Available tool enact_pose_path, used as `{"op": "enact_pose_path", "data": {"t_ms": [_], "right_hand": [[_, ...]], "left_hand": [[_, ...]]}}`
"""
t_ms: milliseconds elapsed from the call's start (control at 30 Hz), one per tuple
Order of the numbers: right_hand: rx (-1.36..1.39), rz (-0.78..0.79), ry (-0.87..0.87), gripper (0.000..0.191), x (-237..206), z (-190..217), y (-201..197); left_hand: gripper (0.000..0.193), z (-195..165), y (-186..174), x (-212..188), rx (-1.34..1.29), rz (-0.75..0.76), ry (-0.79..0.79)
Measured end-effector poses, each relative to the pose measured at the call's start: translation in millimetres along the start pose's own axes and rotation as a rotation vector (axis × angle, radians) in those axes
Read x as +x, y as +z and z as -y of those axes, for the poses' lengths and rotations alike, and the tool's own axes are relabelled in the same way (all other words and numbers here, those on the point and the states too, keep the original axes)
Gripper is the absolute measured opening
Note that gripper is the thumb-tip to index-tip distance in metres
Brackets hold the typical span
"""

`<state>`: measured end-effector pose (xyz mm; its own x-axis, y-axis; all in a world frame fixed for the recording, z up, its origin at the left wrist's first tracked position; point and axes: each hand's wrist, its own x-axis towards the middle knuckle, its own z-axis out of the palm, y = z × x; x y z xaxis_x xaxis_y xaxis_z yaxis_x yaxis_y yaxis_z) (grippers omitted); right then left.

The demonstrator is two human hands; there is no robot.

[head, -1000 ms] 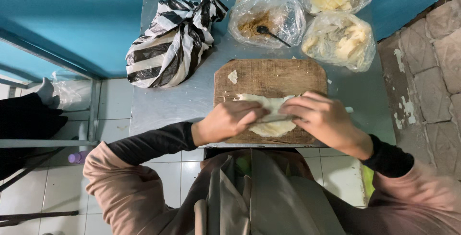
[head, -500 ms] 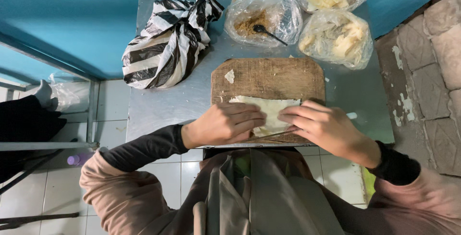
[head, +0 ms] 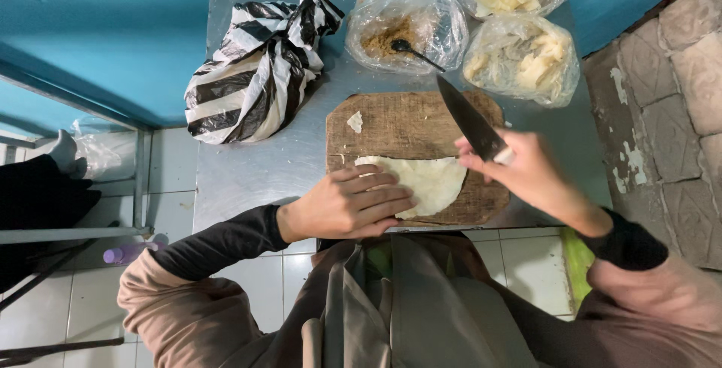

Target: The person smooths a thin round pastry sheet on a wooden cutting board, then cuts it in half with a knife and cuts the halves into smaller rectangular pieces. The person stacks the cut pieces on the metal table and folds and arranges them into a pile.

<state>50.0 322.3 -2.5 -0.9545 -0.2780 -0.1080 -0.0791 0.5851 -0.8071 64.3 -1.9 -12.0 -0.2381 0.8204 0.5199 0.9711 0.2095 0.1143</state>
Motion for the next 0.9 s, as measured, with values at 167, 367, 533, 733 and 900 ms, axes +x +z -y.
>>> {"op": "enact_pose_path", "data": {"t_ms": [167, 367, 533, 733, 900], "right_hand": [[0.001, 0.089, 0.063, 0.038, 27, 6, -6], [-0.263, 0.247, 0.214, 0.055, 29, 25, -7], [-0.513, 0.155, -0.064, 0.076, 27, 20, -1], [-0.499, 0.207, -0.143, 0.072, 33, 0, 1], [-0.39, 0.237, -0.047, 0.062, 29, 15, 2]], "left_hand": [[0.041, 6, -7, 3, -0.068, -0.1, -0.298], [0.05, 22, -12, 14, -0.029, -0.018, -0.668], [0.047, 27, -8, 17, 0.04, 0.171, -0.653], [0.045, 38, 0, 18, 0.016, 0.244, -0.607], [0.034, 32, -1, 22, -0.117, 0.164, -0.6]]}}
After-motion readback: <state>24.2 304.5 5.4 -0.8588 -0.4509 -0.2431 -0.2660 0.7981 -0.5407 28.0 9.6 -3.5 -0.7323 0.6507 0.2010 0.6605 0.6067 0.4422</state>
